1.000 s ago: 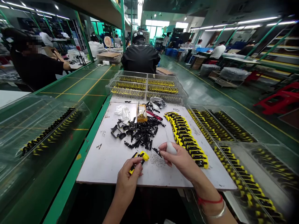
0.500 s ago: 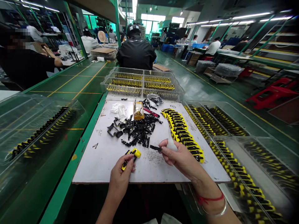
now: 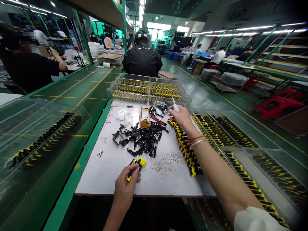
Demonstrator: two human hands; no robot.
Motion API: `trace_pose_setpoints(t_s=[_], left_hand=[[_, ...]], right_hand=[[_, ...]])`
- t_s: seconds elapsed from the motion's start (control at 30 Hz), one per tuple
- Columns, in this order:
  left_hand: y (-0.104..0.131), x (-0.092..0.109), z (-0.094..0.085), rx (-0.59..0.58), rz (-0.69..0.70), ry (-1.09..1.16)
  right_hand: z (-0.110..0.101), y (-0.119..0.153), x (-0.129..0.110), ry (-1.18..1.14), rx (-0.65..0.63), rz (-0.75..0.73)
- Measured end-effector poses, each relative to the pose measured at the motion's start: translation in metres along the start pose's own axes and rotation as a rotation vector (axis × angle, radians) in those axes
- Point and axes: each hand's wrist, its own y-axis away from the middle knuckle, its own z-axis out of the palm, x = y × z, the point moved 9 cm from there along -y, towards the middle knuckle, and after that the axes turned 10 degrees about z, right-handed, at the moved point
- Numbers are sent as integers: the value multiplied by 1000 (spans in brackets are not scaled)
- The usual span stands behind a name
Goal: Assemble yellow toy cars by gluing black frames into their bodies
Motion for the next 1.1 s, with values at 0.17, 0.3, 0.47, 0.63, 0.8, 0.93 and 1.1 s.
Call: trace_pose_setpoints(t_s=[0.17, 0.3, 0.47, 0.63, 0.8, 0.93, 1.1], left_hand=[[0, 4, -1, 31, 36, 6], [0, 9, 2, -19, 51, -21], [1, 11, 0, 15, 52, -1], [2, 12, -1, 73, 70, -2], [4, 26, 3, 75, 177, -122], [7, 52, 19, 12, 309, -295], [8, 65, 34, -46, 321, -330]], right_hand=[[35, 35, 22, 199, -149, -18], [58, 70, 43, 303, -275, -41], [66, 81, 54, 312, -323, -58], [59, 95, 66, 206, -385, 28], [50, 145, 57, -85, -560, 140], [58, 190, 48, -259, -694, 225], [70, 224, 47, -245, -791, 199]])
